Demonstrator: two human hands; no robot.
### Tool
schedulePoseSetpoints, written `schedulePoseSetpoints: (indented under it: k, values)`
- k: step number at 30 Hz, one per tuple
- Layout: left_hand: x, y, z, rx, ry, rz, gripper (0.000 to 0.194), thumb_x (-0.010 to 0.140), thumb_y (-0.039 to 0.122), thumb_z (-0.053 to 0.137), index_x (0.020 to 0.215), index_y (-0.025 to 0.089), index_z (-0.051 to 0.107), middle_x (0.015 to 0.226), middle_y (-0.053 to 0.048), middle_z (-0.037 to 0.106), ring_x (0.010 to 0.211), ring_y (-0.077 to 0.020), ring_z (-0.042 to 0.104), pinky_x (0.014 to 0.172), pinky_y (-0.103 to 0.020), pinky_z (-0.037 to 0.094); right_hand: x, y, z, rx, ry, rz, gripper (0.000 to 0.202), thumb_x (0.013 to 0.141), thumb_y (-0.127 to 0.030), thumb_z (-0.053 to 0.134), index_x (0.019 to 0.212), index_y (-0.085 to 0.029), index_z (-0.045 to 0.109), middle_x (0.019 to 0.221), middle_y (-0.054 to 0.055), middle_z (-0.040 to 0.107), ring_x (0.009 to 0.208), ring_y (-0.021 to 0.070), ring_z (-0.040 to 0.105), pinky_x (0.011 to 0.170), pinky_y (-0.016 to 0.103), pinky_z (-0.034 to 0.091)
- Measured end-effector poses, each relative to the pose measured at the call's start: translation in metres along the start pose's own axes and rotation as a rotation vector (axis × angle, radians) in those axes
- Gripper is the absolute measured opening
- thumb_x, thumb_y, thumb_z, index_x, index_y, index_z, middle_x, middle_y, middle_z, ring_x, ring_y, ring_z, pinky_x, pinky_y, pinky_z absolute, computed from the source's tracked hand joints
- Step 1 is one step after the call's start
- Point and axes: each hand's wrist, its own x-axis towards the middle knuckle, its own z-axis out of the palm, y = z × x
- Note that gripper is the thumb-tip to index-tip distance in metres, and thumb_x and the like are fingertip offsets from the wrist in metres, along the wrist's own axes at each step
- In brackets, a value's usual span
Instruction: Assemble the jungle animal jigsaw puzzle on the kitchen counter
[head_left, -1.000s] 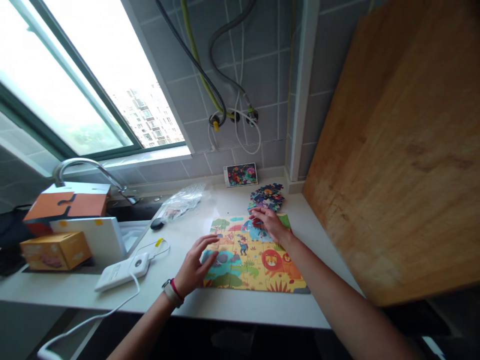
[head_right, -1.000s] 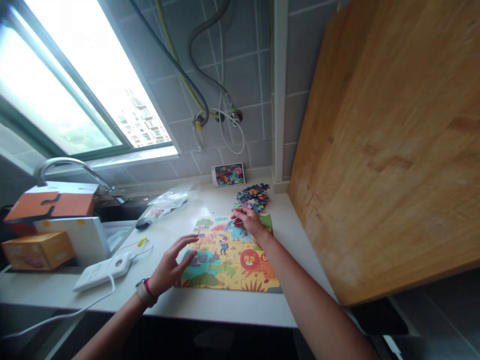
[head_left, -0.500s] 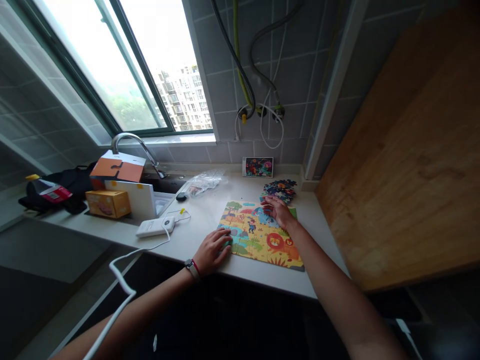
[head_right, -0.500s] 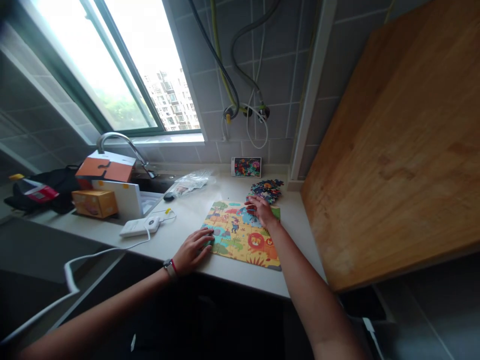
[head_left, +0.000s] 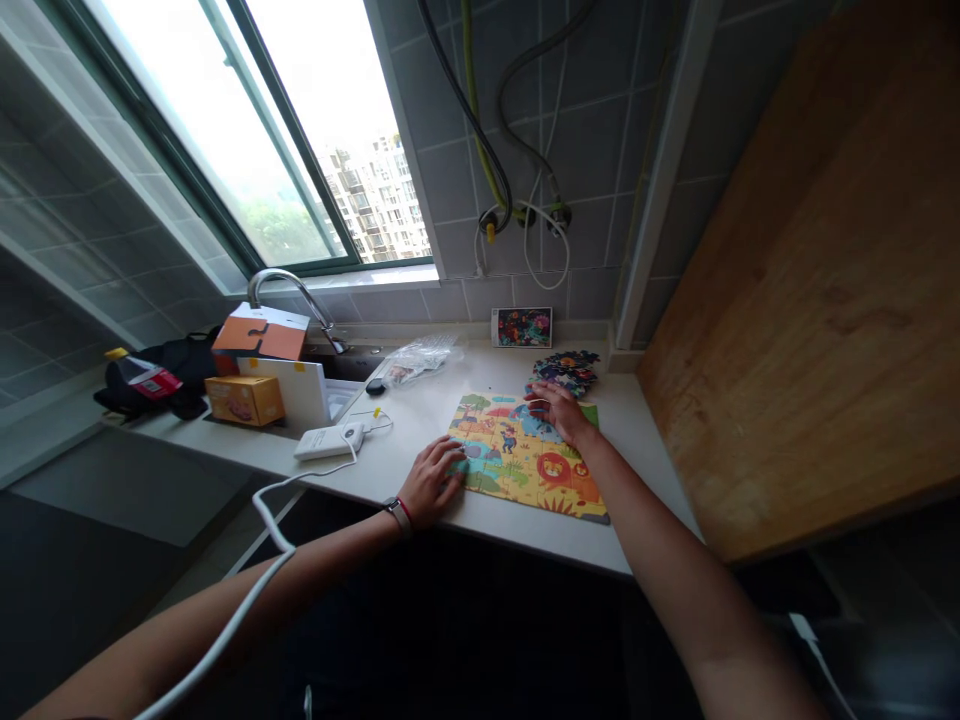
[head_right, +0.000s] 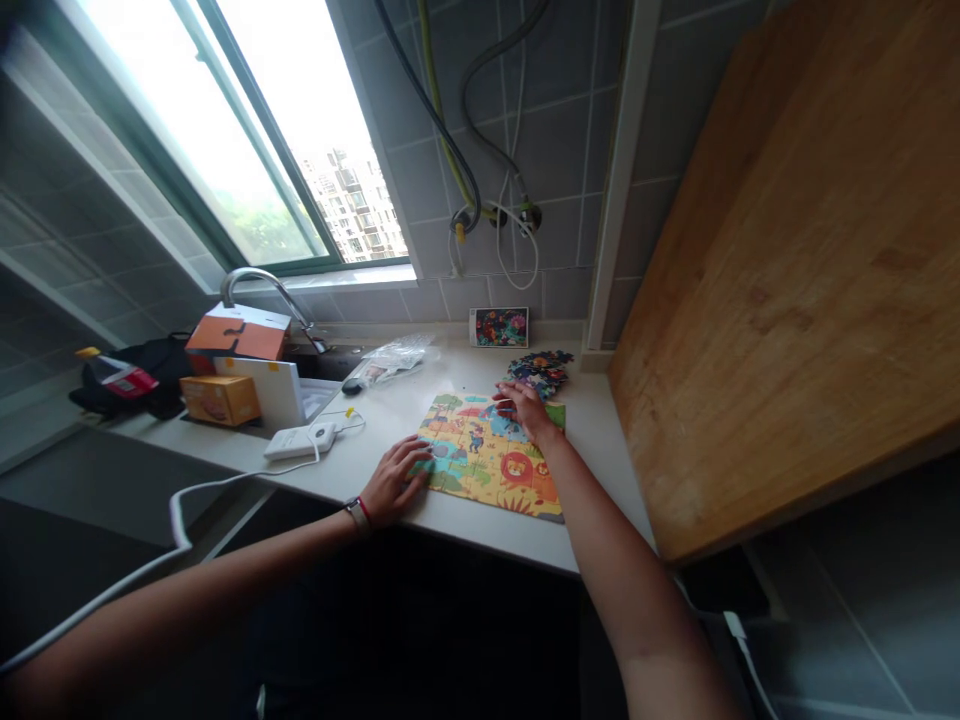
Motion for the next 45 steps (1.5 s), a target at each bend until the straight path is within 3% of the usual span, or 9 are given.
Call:
schedulePoseSetpoints:
  k: [11,17,23,25,28,31,35,40,45]
  values:
    - [0.012,0.019,0.001,-0.163,0.022,-0.043,0.052,0.1,0.03,0.052,0.151,0.024,0.047,0.149,-0.012,0.057,0.154,-0.0338,0.034,0.122,-0.054,0.039,-0.006,-0.001,0.0,-0.102,-0.034,-0.014,0.028,0.077,-0.04,0.081,0.097,-0.021,0.074,0.087,0.005,0.075,0.074,0.0174,0.069,0.072,0.029,0.057]
    - [0.085,0.043,-0.007,-0.539,-0.125,0.245,0.074,0.1,0.034,0.056,0.166,0.033,0.024,0.175,-0.008,0.015,0.145,-0.0321,0.05,0.11,-0.04,0.053,-0.008,0.002,0.008,-0.159,-0.086,-0.028,0.048,0.082,-0.065,0.072,0.105,-0.023,0.074,0.099,0.008,0.075,0.086,0.0235,0.07,0.081,0.036,0.057]
    - [0.142,0.048,0.031,-0.635,-0.203,0.364,0.087,0.093,0.052,0.067,0.167,0.038,0.022,0.176,-0.009,0.005,0.122,-0.0342,0.069,0.1,-0.04,0.057,-0.02,-0.012,0.016,-0.069,-0.002,0.016,0.065,0.086,-0.081,0.049,0.115,-0.028,0.071,0.112,0.011,0.073,0.113,0.0313,0.067,0.095,0.045,0.055]
    - [0.144,0.049,0.045,-0.632,-0.198,0.402,0.085,0.092,0.056,0.067,0.165,0.041,0.027,0.176,-0.007,0.007,0.119,-0.0342,0.071,0.097,-0.039,0.058,-0.025,-0.019,0.018,-0.056,0.017,-0.002,0.066,0.087,-0.083,0.045,0.116,-0.029,0.071,0.117,0.01,0.071,0.113,0.0295,0.066,0.093,0.044,0.056]
    - [0.14,0.047,0.062,-0.625,-0.217,0.469,0.087,0.09,0.064,0.066,0.165,0.038,0.029,0.175,-0.009,0.016,0.126,-0.038,0.065,0.097,-0.042,0.058,-0.03,-0.022,0.022,0.077,-0.03,0.002,0.062,0.086,-0.081,0.052,0.112,-0.029,0.073,0.095,0.006,0.07,0.079,0.0204,0.065,0.072,0.034,0.056]
    - [0.133,0.044,0.074,-0.64,-0.258,0.53,0.097,0.086,0.074,0.065,0.166,0.033,0.028,0.167,-0.017,0.035,0.125,-0.0397,0.065,0.1,-0.047,0.055,-0.03,-0.015,0.027,0.232,-0.17,0.029,0.053,0.085,-0.073,0.065,0.102,-0.025,0.077,0.06,-0.003,0.051,0.049,0.0112,0.041,0.047,0.022,0.04]
    - [0.123,0.048,0.086,-0.658,-0.184,0.622,0.093,0.088,0.078,0.057,0.164,0.028,0.035,0.152,-0.019,0.055,0.134,-0.0418,0.057,0.114,-0.055,0.043,-0.034,-0.008,0.031,0.199,-0.317,0.086,0.048,0.091,-0.067,0.063,0.09,-0.022,0.079,0.044,-0.01,0.028,0.036,0.0065,0.016,0.035,0.018,0.021]
    - [0.109,0.063,0.086,-0.679,-0.206,0.648,0.099,0.085,0.079,0.062,0.164,0.027,0.034,0.156,-0.016,0.052,0.142,-0.0411,0.049,0.121,-0.051,0.037,-0.052,-0.016,0.035,-0.084,-0.49,0.207,0.053,0.095,-0.064,0.06,0.09,-0.014,0.079,0.045,-0.013,0.021,0.035,0.0036,0.013,0.036,0.017,0.016]
    - [0.099,0.064,0.081,-0.674,-0.265,0.633,0.102,0.085,0.081,0.06,0.166,0.027,0.029,0.163,-0.015,0.043,0.148,-0.0406,0.042,0.123,-0.051,0.034,-0.055,-0.019,0.048,-0.235,-0.477,0.293,0.051,0.096,-0.059,0.059,0.079,-0.013,0.075,0.045,-0.013,0.022,0.035,0.0038,0.015,0.035,0.018,0.015]
